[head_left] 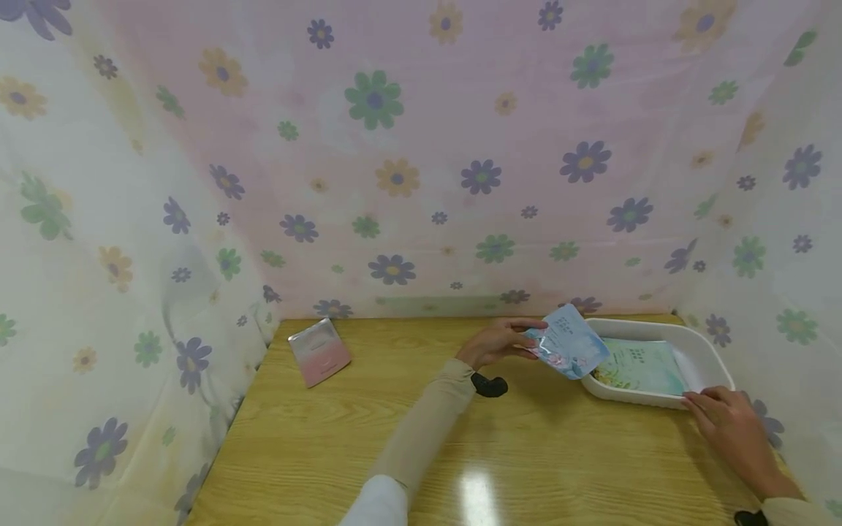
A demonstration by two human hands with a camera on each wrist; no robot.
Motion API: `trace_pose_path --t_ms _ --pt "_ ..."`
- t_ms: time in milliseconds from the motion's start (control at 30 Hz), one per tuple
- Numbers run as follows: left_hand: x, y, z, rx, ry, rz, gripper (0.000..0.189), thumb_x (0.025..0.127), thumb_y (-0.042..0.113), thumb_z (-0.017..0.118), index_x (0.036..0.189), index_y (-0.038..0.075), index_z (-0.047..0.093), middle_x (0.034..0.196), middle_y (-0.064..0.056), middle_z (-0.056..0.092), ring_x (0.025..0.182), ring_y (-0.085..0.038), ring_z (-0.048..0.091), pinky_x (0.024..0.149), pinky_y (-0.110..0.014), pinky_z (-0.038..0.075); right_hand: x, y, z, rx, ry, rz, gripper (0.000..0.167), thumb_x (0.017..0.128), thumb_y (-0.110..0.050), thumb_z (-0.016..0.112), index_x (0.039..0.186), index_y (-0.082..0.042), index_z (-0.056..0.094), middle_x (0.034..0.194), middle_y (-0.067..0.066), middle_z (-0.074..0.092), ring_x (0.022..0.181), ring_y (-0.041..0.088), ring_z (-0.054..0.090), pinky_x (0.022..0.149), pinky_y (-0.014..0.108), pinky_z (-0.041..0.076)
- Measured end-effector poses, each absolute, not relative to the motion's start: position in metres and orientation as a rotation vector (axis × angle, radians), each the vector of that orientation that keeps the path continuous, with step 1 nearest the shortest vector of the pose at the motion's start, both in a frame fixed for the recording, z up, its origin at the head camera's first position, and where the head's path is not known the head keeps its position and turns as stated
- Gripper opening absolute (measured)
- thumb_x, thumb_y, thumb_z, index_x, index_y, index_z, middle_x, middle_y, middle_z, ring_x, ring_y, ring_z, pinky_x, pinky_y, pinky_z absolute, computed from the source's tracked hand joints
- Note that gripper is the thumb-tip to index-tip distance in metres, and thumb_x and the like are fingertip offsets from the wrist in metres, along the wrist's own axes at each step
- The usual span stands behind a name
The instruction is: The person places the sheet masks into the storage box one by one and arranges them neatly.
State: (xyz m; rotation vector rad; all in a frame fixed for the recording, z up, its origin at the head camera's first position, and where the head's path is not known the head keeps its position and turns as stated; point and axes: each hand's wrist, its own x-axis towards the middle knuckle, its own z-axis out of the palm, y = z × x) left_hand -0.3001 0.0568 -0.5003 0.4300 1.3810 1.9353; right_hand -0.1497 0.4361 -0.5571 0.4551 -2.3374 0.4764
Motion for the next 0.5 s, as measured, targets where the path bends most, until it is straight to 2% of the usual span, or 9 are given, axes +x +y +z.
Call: trace_pose_path --t_ms 167,200,300,367,500 --pt "-0.303 0.076 -0.5 0.415 1.373 1.908 0.042 0.09 -0.012 0.053 0.13 0.0 0.057 0.135 0.004 0.049 0.083 -0.022 0.062 0.097 -0.056 0.04 -0.151 0.438 -0.559 0.469 -2.32 0.478 0.037 0.088 -0.036 0.067 0.08 0.0 0.074 0.076 0.015 0.058 0.069 0.035 0.048 0.063 0.036 0.031" --pt "-0.304 0.08 -0.5 0.414 1.371 1.904 0.041 0.09 -0.012 0.053 0.129 0.0 0.057 0.133 0.003 0.05 0.084 -0.022 0.062 0.097 -0.056 0.039 -0.151 0.438 -0.559 0.473 -2.318 0.48 0.045 0.09 -0.042 0.062 0.08 0.0 0.074 0.076 0.015 0.058 0.069 0.034 0.047 0.063 0.036 0.031" --pt "-0.305 0.092 -0.5 0.409 1.373 1.887 0.04 0.09 -0.013 0.052 0.127 0.001 0.059 0.126 0.001 0.054 0.082 -0.023 0.063 0.097 -0.057 0.039 -0.15 0.438 -0.559 0.473 -2.323 0.481 0.04 0.089 -0.038 0.065 0.081 0.0 0.074 0.077 0.015 0.058 0.07 0.034 0.048 0.063 0.036 0.032" --pt "-0.305 0.101 -0.501 0.404 1.375 1.873 0.04 0.089 -0.014 0.053 0.126 0.001 0.06 0.12 -0.001 0.057 0.082 -0.023 0.064 0.097 -0.057 0.039 -0.15 0.438 -0.559 0.469 -2.333 0.479 0.028 0.084 -0.028 0.071 0.081 0.0 0.074 0.078 0.015 0.058 0.071 0.034 0.048 0.064 0.036 0.032" --pt "-0.305 0.117 -0.5 0.397 1.378 1.839 0.039 0.089 -0.013 0.054 0.124 0.002 0.061 0.118 0.003 0.058 0.081 -0.022 0.064 0.097 -0.057 0.039 -0.15 0.438 -0.56 0.442 -2.348 0.464 0.015 0.077 -0.014 0.077 0.082 0.0 0.074 0.079 0.015 0.058 0.072 0.035 0.048 0.064 0.037 0.032"
